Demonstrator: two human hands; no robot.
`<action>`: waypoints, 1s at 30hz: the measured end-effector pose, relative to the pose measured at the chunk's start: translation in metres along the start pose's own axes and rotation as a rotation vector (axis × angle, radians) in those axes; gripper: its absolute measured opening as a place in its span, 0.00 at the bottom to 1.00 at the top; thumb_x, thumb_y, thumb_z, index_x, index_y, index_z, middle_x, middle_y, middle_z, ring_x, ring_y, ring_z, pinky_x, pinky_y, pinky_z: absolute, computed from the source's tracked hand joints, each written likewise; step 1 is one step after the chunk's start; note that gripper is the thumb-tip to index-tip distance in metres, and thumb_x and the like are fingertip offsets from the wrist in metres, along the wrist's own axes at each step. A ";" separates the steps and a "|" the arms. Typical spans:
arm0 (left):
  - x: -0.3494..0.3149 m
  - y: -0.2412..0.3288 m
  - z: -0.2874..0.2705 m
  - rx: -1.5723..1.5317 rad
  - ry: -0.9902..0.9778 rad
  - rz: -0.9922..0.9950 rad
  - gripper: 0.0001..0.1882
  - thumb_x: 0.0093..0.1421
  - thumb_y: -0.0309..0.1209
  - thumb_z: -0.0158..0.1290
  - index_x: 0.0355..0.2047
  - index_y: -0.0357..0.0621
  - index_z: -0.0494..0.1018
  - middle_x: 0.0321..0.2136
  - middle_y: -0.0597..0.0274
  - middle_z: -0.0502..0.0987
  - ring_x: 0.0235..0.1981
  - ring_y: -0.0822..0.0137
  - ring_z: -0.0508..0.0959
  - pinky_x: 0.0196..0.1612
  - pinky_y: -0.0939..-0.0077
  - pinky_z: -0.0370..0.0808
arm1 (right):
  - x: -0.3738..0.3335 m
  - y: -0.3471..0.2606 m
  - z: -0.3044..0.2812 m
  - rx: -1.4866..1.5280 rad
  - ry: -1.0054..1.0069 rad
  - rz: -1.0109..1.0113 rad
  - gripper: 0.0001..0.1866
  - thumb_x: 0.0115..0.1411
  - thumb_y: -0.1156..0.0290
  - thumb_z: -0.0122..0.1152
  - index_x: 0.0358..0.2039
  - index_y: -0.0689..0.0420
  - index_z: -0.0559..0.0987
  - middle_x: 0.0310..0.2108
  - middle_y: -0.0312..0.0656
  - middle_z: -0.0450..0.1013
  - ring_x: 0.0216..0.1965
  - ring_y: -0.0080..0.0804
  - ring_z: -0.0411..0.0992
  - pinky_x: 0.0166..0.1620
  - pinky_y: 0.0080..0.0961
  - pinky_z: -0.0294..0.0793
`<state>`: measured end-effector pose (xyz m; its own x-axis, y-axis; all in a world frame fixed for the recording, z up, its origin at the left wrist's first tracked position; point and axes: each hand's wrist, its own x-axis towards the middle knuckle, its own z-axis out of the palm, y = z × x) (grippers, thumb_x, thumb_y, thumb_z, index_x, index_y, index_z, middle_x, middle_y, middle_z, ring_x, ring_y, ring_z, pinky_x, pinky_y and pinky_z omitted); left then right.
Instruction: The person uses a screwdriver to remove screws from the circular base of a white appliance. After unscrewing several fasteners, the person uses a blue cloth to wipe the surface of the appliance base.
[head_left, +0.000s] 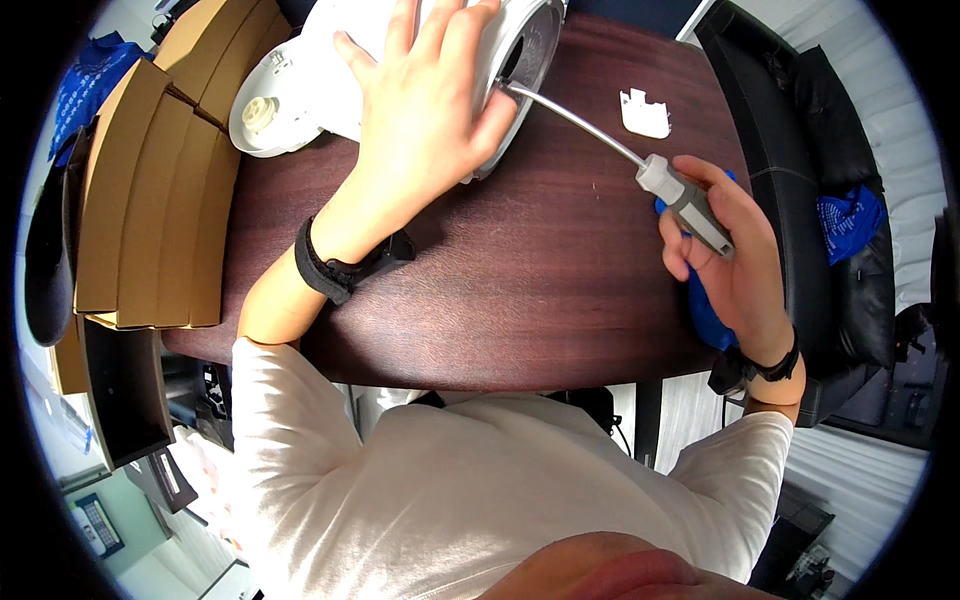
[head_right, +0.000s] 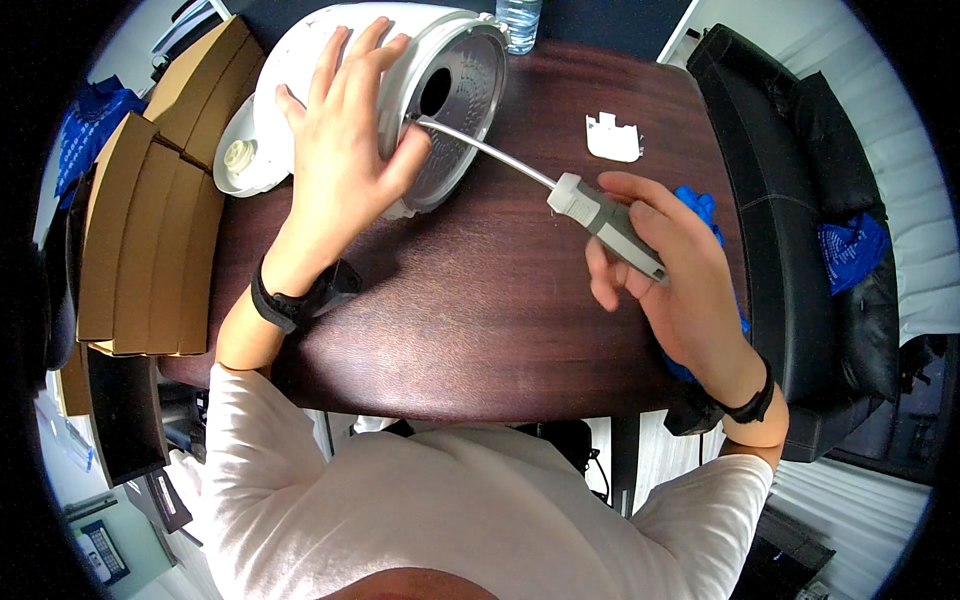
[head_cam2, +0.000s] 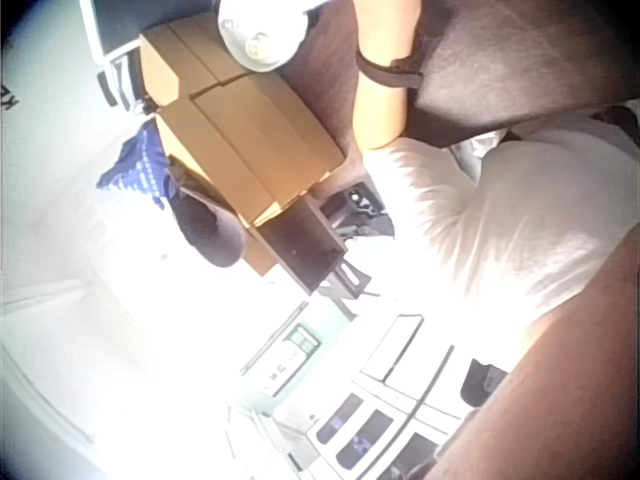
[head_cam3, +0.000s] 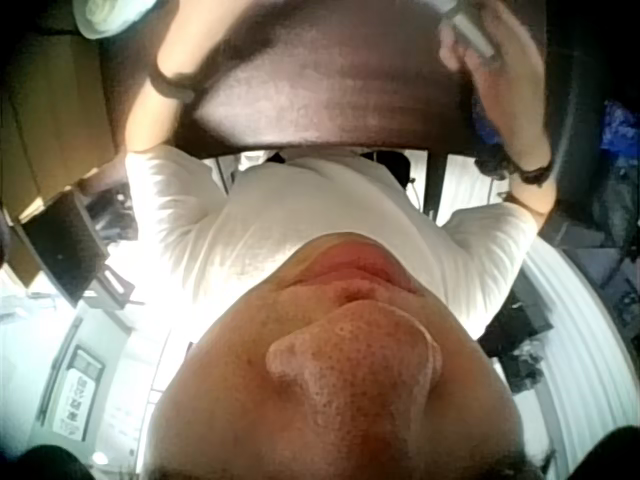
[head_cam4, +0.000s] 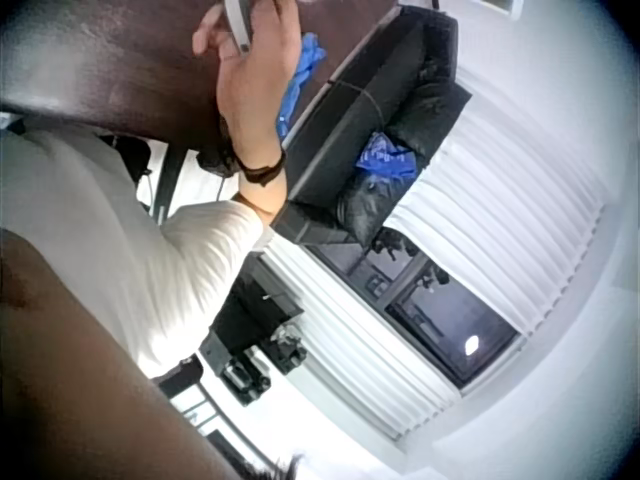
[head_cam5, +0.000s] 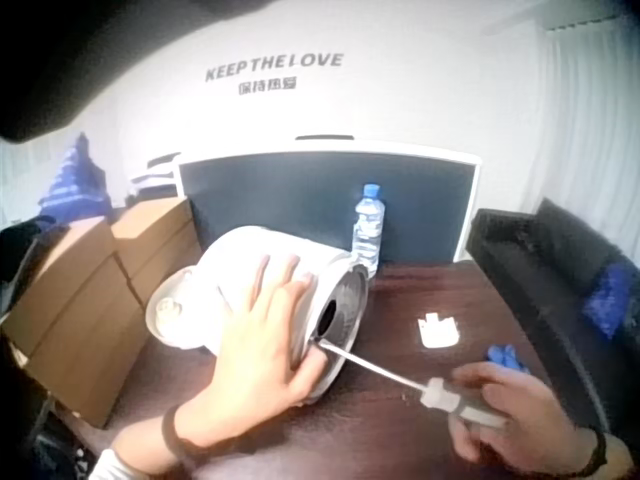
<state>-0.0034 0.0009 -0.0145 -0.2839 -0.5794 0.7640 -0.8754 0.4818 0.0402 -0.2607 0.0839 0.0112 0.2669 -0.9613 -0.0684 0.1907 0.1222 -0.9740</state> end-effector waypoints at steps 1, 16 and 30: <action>0.000 0.000 0.000 0.003 0.000 0.000 0.33 0.45 0.34 0.54 0.55 0.50 0.63 0.59 0.62 0.62 0.65 0.52 0.54 0.52 0.21 0.49 | 0.001 -0.003 0.000 -0.014 -0.025 0.027 0.21 0.65 0.67 0.40 0.53 0.70 0.64 0.35 0.47 0.68 0.23 0.25 0.66 0.28 0.21 0.68; 0.000 -0.001 0.000 0.025 -0.004 0.014 0.34 0.45 0.35 0.54 0.56 0.50 0.62 0.60 0.61 0.62 0.64 0.50 0.55 0.51 0.21 0.50 | 0.003 -0.011 -0.015 -1.362 -0.135 -0.793 0.20 0.52 0.75 0.63 0.47 0.60 0.73 0.40 0.44 0.73 0.36 0.34 0.75 0.38 0.23 0.72; 0.000 -0.001 -0.001 0.009 -0.009 0.009 0.34 0.45 0.34 0.55 0.56 0.50 0.62 0.60 0.61 0.62 0.65 0.51 0.54 0.52 0.21 0.49 | 0.026 0.005 -0.028 -0.086 -0.185 0.221 0.19 0.66 0.62 0.44 0.43 0.67 0.73 0.24 0.36 0.67 0.20 0.18 0.58 0.23 0.15 0.56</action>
<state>-0.0021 0.0012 -0.0144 -0.2946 -0.5809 0.7587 -0.8764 0.4808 0.0279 -0.2795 0.0521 -0.0015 0.4620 -0.8514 -0.2483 0.0305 0.2951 -0.9550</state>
